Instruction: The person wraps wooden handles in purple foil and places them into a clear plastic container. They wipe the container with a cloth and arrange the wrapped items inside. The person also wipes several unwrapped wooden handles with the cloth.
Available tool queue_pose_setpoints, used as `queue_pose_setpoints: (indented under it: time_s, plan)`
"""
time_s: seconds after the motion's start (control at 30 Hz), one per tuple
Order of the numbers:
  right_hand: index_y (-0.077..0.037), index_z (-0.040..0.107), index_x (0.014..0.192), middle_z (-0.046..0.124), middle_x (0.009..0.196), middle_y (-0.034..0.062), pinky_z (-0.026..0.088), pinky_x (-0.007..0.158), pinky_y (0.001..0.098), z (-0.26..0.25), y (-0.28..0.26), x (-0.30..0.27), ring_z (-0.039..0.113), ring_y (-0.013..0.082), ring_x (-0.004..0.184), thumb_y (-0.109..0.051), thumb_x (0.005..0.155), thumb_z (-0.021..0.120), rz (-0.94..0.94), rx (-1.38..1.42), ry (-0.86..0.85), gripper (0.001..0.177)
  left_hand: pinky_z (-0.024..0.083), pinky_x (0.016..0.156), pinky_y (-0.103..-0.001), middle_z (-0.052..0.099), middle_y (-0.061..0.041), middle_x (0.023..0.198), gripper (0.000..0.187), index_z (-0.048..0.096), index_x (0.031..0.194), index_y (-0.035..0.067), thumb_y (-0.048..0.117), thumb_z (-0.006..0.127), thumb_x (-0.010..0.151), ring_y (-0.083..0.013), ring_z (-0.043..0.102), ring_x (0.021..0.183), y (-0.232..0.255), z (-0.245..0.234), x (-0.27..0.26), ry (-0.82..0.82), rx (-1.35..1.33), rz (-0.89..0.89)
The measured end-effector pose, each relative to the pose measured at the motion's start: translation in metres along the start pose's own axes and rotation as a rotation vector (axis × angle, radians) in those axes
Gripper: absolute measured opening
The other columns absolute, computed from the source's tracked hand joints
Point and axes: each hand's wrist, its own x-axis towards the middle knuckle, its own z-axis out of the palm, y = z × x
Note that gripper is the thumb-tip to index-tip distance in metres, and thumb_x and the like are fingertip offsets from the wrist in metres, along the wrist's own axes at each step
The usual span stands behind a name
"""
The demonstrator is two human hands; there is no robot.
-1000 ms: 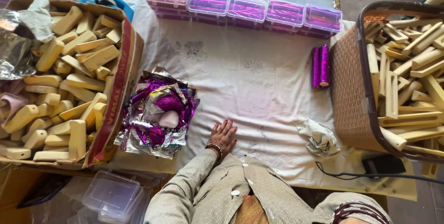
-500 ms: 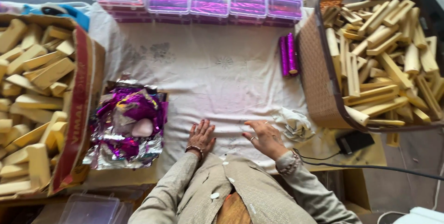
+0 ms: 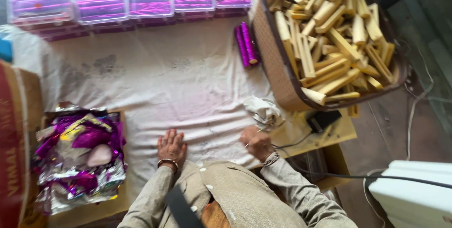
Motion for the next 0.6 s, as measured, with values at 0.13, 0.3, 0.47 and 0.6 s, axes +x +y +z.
queue_pose_setpoints:
  time_s: [0.13,0.3,0.47,0.6]
  plan:
    - [-0.012,0.071,0.081,0.07,0.076,0.0084,0.055,0.058,0.0407,-0.036,-0.028,-0.043,0.069,0.0264,0.067,-0.033,0.098,0.07,-0.019,0.23,-0.255,0.027,0.022,0.124,-0.054,0.043,-0.004,0.158,0.057,0.055,0.14,0.027,0.04,0.068,0.087,-0.0246,0.035,0.149,0.009,-0.001,0.01,0.117,-0.031,-0.01]
    - [-0.009,0.07,0.076,0.069,0.072,0.011,0.054,0.059,0.0424,-0.032,-0.001,-0.137,0.069,0.0291,0.066,-0.041,0.093,0.069,0.159,0.357,-0.396,0.037,0.026,0.123,-0.056,0.044,-0.008,0.158,0.056,0.056,0.14,0.026,0.037,0.069,0.087,-0.0269,0.037,0.15,0.018,0.008,0.022,0.152,-0.067,0.074]
    - [-0.017,0.074,0.102,0.073,0.096,0.0156,0.055,0.076,0.0527,0.024,0.067,-0.248,0.069,0.0382,0.089,-0.032,0.09,0.064,0.592,0.077,-0.797,0.021,0.027,0.12,-0.055,0.044,-0.01,0.157,0.052,0.058,0.137,0.025,0.037,0.07,0.088,-0.0261,0.037,0.148,0.03,-0.013,0.029,0.065,0.011,0.095]
    - [-0.019,0.074,0.107,0.073,0.103,0.0161,0.056,0.083,0.05,0.039,0.06,-0.234,0.069,0.0377,0.096,-0.029,0.089,0.064,0.525,0.067,-0.981,0.023,0.036,0.119,-0.051,0.046,-0.011,0.155,0.049,0.059,0.134,0.022,0.03,0.071,0.087,-0.028,0.038,0.149,0.021,-0.055,0.01,0.162,-0.058,0.067]
